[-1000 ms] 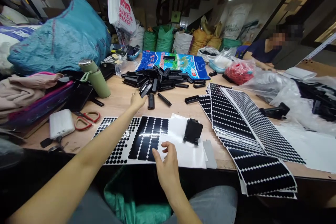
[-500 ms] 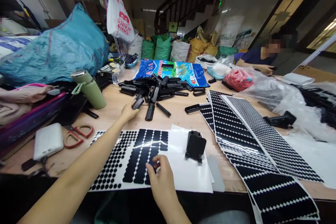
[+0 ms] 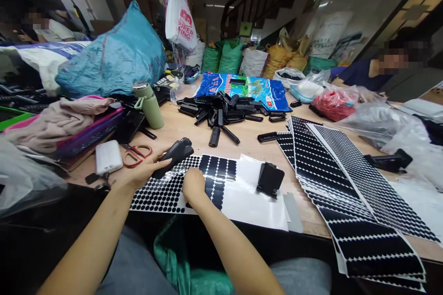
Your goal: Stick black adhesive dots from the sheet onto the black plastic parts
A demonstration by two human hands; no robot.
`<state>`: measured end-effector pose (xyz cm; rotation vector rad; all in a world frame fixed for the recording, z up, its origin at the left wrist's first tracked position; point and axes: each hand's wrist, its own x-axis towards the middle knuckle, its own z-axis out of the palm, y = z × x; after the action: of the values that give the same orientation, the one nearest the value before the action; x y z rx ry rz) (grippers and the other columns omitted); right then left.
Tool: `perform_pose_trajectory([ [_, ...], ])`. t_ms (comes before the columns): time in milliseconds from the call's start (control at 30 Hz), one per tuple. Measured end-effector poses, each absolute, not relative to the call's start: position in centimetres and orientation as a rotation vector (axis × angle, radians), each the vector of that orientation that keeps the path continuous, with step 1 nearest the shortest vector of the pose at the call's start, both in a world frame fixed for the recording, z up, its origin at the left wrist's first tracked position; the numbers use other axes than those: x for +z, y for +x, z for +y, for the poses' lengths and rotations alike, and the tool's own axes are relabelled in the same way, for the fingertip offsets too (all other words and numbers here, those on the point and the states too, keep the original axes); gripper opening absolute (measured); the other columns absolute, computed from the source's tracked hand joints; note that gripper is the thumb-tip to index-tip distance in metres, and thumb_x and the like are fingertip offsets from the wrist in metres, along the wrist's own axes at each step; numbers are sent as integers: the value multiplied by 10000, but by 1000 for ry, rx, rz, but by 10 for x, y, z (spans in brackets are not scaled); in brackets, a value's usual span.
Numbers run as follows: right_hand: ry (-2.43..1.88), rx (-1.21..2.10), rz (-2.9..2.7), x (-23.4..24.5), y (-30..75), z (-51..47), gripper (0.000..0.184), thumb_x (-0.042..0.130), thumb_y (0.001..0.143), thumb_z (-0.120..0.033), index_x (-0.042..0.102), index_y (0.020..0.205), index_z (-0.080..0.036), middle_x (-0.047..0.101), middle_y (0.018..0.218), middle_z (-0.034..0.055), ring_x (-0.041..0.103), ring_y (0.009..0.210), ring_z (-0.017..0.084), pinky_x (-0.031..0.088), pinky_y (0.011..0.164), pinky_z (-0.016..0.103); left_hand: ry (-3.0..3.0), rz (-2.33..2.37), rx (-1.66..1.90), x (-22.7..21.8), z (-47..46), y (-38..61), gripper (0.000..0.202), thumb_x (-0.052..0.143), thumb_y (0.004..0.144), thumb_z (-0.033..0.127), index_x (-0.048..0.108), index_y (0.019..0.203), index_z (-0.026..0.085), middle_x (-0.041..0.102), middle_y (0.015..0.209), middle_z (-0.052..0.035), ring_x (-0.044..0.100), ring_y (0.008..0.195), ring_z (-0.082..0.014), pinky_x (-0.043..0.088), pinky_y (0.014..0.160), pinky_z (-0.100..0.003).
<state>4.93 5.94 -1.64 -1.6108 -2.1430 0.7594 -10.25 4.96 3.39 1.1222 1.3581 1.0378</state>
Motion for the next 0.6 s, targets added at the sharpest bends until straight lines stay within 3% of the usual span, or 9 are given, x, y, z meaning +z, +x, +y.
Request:
perform_pose_trajectory([
  [133,-1544,802,-2071,6,78,56,127,449,781,-187,555,713,-165,614,765,96,564,699,197,384,611,293,1217,1316,1031,37,35,-96,568,640,660,368,523,1199,236,528,1250,-58,446,1157,-249,345,950,-359],
  [267,-1313,937,-1827,36,106,49,189,406,817,-332,522,743,-202,575,713,4,519,658,145,379,612,262,1455,1426,929,38,25,-79,551,684,590,284,581,1128,228,577,1180,-55,483,1110,-270,348,940,-346],
  [400,-1164,969,-1798,47,109,37,140,444,792,-278,496,691,-196,544,915,31,514,845,145,386,755,277,1727,1566,832,38,19,-56,472,663,597,276,611,1061,210,637,1021,-61,569,944,-269,404,852,-350],
  [600,-1250,963,-1752,41,109,25,135,454,788,-219,477,658,-190,488,995,72,468,1002,176,358,861,329,1882,1518,848,41,14,-37,414,619,638,266,621,1048,207,636,1021,-60,575,937,-246,414,837,-320],
])
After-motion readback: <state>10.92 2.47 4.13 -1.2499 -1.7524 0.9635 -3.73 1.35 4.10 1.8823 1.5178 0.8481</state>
